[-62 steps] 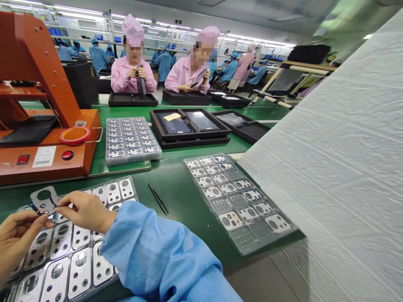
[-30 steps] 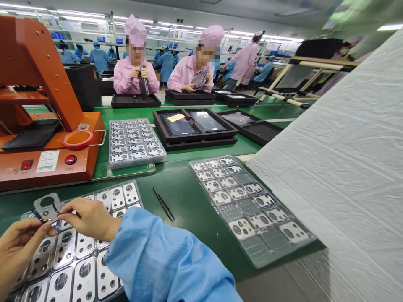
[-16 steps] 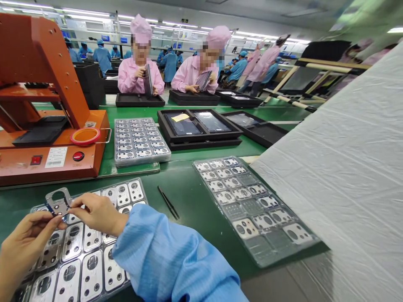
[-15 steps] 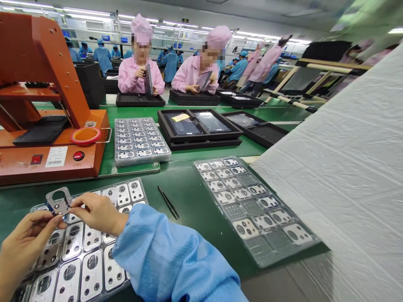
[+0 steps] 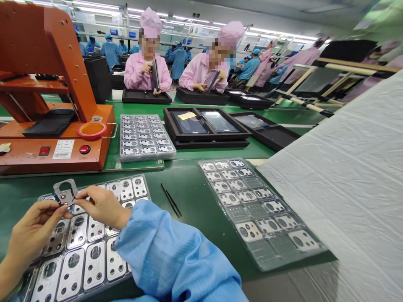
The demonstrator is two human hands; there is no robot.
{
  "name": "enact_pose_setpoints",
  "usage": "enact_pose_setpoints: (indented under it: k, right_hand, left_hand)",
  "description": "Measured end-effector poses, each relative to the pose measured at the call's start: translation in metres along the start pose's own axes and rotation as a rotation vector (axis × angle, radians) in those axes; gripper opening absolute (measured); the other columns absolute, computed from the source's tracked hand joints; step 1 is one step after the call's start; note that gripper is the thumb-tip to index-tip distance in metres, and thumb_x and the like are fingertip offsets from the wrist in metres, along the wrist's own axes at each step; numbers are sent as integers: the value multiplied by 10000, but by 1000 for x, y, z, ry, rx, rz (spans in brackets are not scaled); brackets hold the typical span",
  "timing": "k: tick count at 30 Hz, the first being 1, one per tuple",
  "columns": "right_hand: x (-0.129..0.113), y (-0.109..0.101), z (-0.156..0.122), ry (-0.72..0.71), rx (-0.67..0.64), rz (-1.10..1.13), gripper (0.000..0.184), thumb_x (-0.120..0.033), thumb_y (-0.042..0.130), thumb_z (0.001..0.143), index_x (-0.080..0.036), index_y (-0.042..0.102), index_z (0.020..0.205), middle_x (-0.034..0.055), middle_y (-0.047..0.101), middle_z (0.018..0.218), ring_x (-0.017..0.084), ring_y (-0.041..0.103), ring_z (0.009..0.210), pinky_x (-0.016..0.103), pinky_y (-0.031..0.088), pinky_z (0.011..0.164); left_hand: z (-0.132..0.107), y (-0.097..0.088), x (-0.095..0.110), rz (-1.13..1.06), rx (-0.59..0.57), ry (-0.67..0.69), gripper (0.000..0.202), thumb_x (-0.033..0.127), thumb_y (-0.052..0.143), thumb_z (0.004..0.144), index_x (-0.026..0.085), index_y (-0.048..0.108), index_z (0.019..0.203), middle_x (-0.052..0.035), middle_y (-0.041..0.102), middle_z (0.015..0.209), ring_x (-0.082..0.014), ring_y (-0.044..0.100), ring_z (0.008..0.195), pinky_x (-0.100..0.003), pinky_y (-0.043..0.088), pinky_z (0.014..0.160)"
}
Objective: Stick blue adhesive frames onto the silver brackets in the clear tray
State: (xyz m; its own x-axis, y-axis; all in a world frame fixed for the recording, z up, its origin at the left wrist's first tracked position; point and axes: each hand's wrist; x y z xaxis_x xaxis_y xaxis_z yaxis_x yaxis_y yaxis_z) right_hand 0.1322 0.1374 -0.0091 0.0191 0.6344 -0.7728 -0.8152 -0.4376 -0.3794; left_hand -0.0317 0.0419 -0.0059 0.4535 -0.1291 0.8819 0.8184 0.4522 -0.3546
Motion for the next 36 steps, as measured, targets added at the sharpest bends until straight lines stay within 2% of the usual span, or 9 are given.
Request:
enact_pose_setpoints:
  k: [10, 23, 36]
  right_hand:
    - [-3, -1, -1, 4, 17, 4, 128, -285, 627, 877, -163, 650, 907, 38, 691, 879, 123, 635, 793, 216, 488, 743]
    - [-3, 0, 0, -11, 9, 2, 118, -272, 639, 868, -159, 653, 900, 34, 695, 871, 119, 632, 783, 212, 488, 745]
    - [-3, 0, -1, 6, 28, 32, 143, -290, 629, 874, -153, 656, 903, 38, 682, 854, 120, 612, 747, 226, 487, 719]
  left_hand:
    - [0, -1, 5, 14, -21, 61, 211, 357, 687, 777, 211, 558, 859, 18, 702, 649, -146, 700, 600, -181, 571, 569]
    - [-2, -1, 2, -4, -7, 37, 252, 380, 696, 765, 210, 540, 867, 7, 709, 663, -163, 707, 610, -208, 578, 568]
    - [-3, 1, 4, -14, -6, 91, 205, 333, 681, 791, 220, 534, 878, 23, 702, 676, -135, 692, 607, -195, 570, 595]
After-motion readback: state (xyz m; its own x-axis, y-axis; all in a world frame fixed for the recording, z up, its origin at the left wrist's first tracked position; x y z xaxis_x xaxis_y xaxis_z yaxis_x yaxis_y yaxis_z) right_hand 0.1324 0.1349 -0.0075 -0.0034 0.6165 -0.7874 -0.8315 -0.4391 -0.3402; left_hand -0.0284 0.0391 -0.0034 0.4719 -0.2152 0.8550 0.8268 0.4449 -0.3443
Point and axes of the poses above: each hand's wrist, its own z-axis towards the middle knuckle, its own y-axis out of the palm, x = y × z
